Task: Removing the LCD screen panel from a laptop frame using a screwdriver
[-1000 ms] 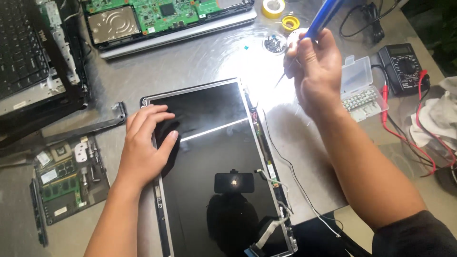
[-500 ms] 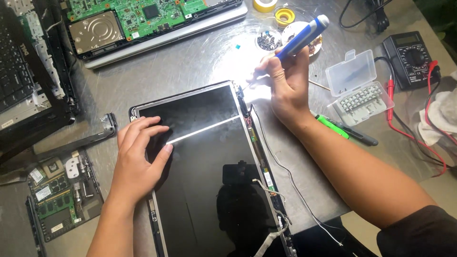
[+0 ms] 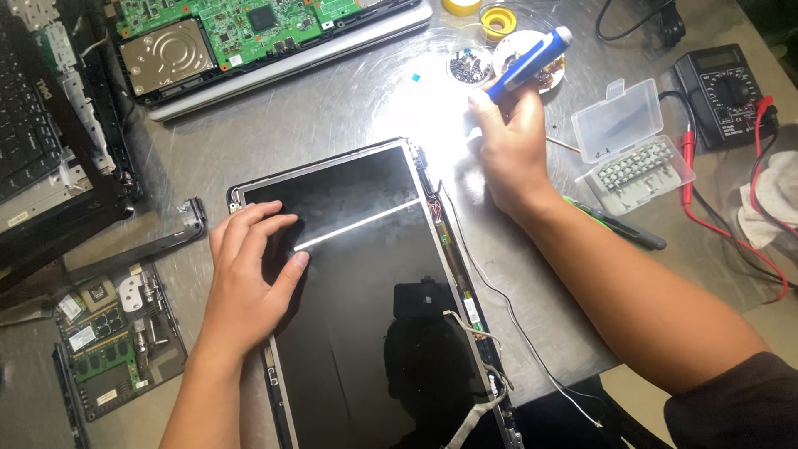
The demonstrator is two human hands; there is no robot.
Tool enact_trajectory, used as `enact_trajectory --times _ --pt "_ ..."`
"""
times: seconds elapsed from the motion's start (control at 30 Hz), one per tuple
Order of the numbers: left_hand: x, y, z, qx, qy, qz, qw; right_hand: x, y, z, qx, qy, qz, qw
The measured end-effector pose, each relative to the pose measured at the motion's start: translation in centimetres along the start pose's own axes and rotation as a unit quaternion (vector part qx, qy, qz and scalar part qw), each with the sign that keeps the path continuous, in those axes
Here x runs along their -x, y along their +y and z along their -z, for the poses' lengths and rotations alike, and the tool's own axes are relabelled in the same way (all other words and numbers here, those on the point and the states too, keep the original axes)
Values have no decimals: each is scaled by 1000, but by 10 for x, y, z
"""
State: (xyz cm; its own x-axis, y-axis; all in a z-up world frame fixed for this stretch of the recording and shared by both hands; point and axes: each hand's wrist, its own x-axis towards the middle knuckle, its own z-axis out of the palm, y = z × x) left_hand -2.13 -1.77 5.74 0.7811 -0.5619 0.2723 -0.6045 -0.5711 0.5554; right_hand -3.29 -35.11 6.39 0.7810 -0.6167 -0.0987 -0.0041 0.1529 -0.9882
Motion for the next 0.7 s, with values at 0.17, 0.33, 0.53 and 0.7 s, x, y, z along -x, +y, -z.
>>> enact_trajectory --times 0.17,0.33,0.53,0.7 --pt "0 0 -1 -17 -13 3 1000 -4 1 -3 -93 4 -47 995" --pt "1 1 -1 -12 -17 11 1000 -8 6 -1 -102 -11 -72 992" --pt "1 1 0 -8 -11 -1 1000 -10 8 1 -122 -20 -81 989" --pt "2 1 1 3 -33 32 999 -13 10 3 -162 -11 -101 982"
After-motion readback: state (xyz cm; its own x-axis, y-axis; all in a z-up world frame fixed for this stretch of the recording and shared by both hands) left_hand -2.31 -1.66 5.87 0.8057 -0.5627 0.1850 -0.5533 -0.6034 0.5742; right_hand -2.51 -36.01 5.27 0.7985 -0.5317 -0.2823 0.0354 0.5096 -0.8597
